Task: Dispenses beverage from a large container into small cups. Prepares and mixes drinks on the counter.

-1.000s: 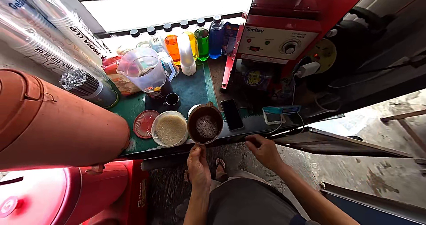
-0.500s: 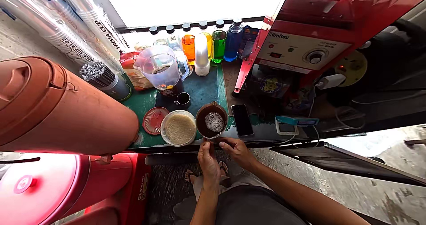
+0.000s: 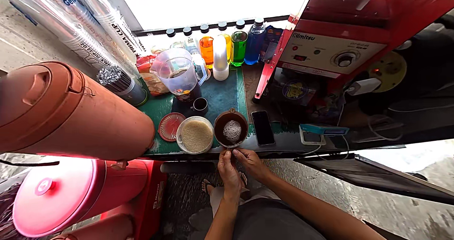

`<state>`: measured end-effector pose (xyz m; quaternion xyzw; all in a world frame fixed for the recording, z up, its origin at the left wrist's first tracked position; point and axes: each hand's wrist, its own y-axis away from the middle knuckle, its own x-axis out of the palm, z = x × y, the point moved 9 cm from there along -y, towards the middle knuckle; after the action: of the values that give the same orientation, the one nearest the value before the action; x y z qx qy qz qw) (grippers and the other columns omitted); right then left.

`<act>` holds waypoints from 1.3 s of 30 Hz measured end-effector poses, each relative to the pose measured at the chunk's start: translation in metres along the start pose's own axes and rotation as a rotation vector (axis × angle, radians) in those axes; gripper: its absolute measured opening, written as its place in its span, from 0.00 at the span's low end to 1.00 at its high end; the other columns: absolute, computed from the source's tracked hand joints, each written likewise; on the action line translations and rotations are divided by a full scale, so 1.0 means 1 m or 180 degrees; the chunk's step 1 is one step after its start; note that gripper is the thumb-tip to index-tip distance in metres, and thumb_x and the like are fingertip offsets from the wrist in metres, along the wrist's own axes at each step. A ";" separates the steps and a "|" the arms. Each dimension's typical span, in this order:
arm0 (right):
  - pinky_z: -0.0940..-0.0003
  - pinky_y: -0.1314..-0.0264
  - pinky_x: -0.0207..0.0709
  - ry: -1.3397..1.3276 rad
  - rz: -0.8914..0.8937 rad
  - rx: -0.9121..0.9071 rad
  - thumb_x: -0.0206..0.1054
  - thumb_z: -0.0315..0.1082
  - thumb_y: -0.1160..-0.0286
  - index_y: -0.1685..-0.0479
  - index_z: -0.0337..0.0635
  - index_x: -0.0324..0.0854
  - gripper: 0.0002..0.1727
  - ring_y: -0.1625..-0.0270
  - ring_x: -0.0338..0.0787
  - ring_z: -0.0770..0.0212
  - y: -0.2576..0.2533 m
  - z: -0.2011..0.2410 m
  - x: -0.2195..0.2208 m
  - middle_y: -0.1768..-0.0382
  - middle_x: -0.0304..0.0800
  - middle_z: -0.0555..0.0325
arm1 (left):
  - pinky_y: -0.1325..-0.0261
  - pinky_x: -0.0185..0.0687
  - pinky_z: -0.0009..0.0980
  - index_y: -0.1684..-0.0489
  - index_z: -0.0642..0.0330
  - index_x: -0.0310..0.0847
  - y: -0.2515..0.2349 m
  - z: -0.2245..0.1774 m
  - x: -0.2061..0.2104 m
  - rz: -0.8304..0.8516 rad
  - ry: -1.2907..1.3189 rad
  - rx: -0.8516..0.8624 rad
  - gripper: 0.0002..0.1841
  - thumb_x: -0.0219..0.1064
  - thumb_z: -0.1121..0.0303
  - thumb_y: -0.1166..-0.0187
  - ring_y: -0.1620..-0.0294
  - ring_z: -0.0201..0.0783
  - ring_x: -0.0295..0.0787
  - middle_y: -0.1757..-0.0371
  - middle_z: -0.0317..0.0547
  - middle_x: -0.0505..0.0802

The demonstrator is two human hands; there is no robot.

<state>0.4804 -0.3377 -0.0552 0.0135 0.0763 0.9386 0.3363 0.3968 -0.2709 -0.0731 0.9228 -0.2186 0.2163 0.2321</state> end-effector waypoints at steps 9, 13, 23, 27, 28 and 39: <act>0.68 0.49 0.81 0.0285 -0.0283 -0.0010 0.51 0.48 0.07 0.57 0.44 0.90 0.24 0.58 0.88 0.72 -0.005 0.002 0.001 0.65 0.90 0.63 | 0.46 0.87 0.31 0.40 0.65 0.61 0.004 0.004 0.005 -0.0254 0.0050 -0.0113 0.10 0.54 0.77 0.12 0.54 0.34 0.89 0.55 0.48 0.86; 0.70 0.52 0.81 0.0267 -0.0561 -0.0129 0.50 0.47 0.07 0.58 0.44 0.89 0.23 0.61 0.87 0.74 -0.004 0.004 -0.006 0.67 0.88 0.65 | 0.47 0.88 0.33 0.35 0.65 0.58 0.007 0.009 0.013 -0.0353 0.0004 -0.0361 0.13 0.55 0.76 0.12 0.53 0.36 0.89 0.52 0.50 0.86; 0.75 0.68 0.72 -0.0006 -0.1297 -0.0202 0.60 0.46 0.13 0.75 0.46 0.81 0.20 0.75 0.76 0.75 -0.007 -0.002 -0.034 0.80 0.76 0.69 | 0.42 0.87 0.46 0.24 0.65 0.56 0.021 0.014 0.021 0.0054 -0.0262 -0.1163 0.21 0.57 0.70 0.11 0.40 0.50 0.86 0.36 0.62 0.82; 0.76 0.68 0.70 -0.0590 -0.1719 -0.0318 0.67 0.40 0.22 0.84 0.49 0.75 0.18 0.77 0.73 0.75 -0.013 -0.011 -0.049 0.83 0.72 0.72 | 0.32 0.84 0.49 0.23 0.69 0.60 0.017 0.004 -0.013 0.0658 -0.1007 -0.1172 0.23 0.58 0.69 0.13 0.31 0.54 0.83 0.28 0.64 0.79; 0.76 0.67 0.71 -0.0772 -0.1805 -0.0361 0.67 0.38 0.24 0.85 0.50 0.75 0.18 0.77 0.73 0.75 -0.015 -0.015 -0.054 0.84 0.73 0.72 | 0.33 0.85 0.47 0.25 0.70 0.63 0.014 0.000 -0.029 0.0764 -0.1231 -0.1126 0.23 0.59 0.68 0.14 0.32 0.52 0.85 0.29 0.63 0.81; 0.75 0.62 0.78 -0.1394 -0.1915 -0.0737 0.62 0.31 0.28 0.82 0.51 0.79 0.13 0.74 0.79 0.74 -0.041 0.017 -0.081 0.81 0.79 0.71 | 0.35 0.82 0.60 0.24 0.73 0.68 -0.012 -0.059 -0.337 -0.0655 -0.3173 -0.0994 0.27 0.67 0.66 0.19 0.34 0.63 0.85 0.32 0.73 0.84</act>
<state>0.5699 -0.3556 -0.0430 0.1525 -0.1032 0.7753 0.6042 0.1124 -0.1284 -0.1990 0.8847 -0.2404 -0.3075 0.2547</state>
